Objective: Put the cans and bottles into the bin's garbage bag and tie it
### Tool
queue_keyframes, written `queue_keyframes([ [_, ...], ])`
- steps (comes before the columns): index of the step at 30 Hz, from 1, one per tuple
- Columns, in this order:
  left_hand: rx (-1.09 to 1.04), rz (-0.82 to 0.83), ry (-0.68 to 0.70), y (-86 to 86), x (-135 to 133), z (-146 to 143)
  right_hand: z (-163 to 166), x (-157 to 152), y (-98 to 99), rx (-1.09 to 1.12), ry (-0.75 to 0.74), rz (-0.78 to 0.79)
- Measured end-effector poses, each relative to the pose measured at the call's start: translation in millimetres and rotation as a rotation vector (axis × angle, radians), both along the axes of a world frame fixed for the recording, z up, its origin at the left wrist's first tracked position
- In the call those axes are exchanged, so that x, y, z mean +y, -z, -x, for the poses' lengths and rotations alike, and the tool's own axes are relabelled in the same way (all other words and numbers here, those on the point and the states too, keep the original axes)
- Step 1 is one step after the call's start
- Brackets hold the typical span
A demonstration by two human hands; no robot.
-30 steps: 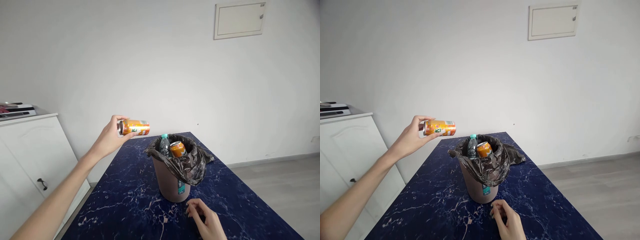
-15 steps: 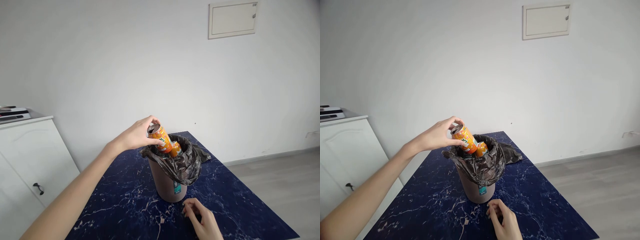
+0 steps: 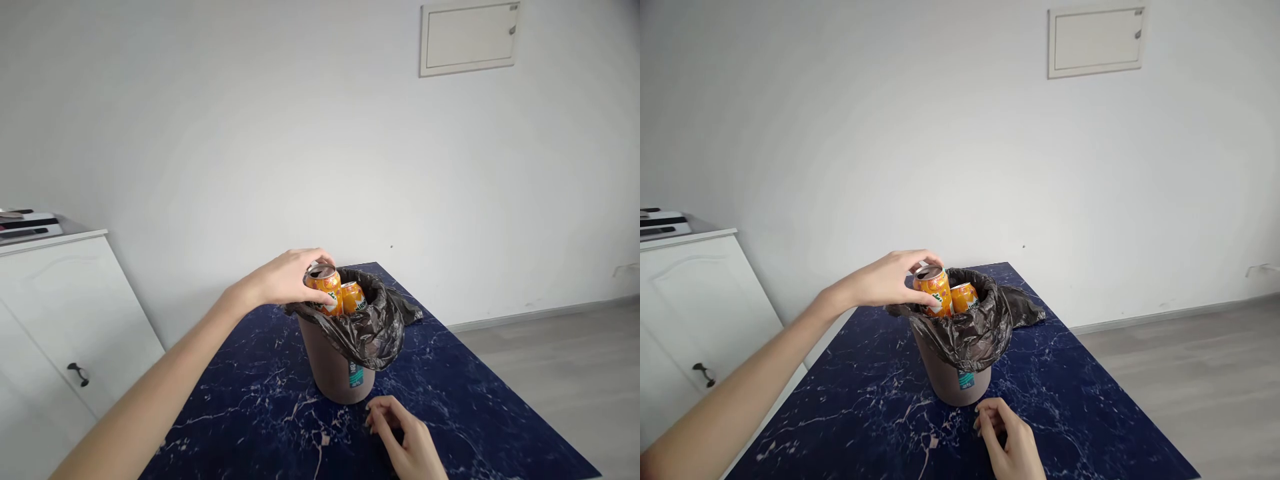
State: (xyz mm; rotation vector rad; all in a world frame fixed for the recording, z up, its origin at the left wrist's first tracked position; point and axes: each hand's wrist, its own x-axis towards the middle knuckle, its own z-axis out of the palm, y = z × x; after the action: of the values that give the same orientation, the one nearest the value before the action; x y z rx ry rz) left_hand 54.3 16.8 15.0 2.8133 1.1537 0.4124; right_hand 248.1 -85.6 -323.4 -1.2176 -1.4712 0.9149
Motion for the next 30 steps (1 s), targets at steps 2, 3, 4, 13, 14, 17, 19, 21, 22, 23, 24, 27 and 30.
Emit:
queue_keyframes([
  [2,0.014,0.023,0.011,3.7,1.6,-1.6,0.2,-0.9,-0.5,0.003,0.003,0.004],
  [3,0.020,0.030,0.017,5.0,1.9,-2.6,0.8,-1.6,-0.9,0.008,0.009,0.003],
  [4,0.025,0.033,0.025,5.8,1.9,-3.6,1.8,-2.3,-1.4,0.016,0.019,0.001],
  [13,0.005,0.109,-0.039,13.4,0.9,-4.9,8.3,-4.8,-2.7,0.082,0.086,-0.025],
  [14,-0.032,0.108,-0.057,13.9,1.8,-3.5,6.8,-4.0,-2.2,0.074,0.069,-0.022],
  [17,-0.118,0.093,-0.097,14.1,6.0,3.1,1.8,-2.1,-1.0,0.046,0.026,-0.003],
  [19,-0.130,0.059,-0.126,14.1,10.1,9.8,0.0,-1.8,-0.5,0.041,0.020,-0.003],
  [21,-0.124,0.019,-0.176,15.4,15.3,18.5,-0.2,-1.9,-0.1,0.047,0.017,-0.008],
  [22,-0.118,0.005,-0.212,16.9,18.4,23.4,0.2,-1.9,0.1,0.053,0.014,-0.007],
  [23,-0.111,0.003,-0.251,18.9,21.6,28.8,0.8,-1.6,0.1,0.062,0.012,-0.002],
  [24,-0.105,0.022,-0.295,21.5,25.0,34.3,1.2,-1.1,-0.3,0.075,0.004,0.009],
  [27,-0.090,0.155,-0.429,32.8,34.4,51.2,0.4,1.8,-7.2,0.187,-0.053,0.048],
  [30,-0.082,0.288,-0.523,48.0,39.7,65.7,-6.1,5.9,-29.7,0.412,-0.147,0.066],
])
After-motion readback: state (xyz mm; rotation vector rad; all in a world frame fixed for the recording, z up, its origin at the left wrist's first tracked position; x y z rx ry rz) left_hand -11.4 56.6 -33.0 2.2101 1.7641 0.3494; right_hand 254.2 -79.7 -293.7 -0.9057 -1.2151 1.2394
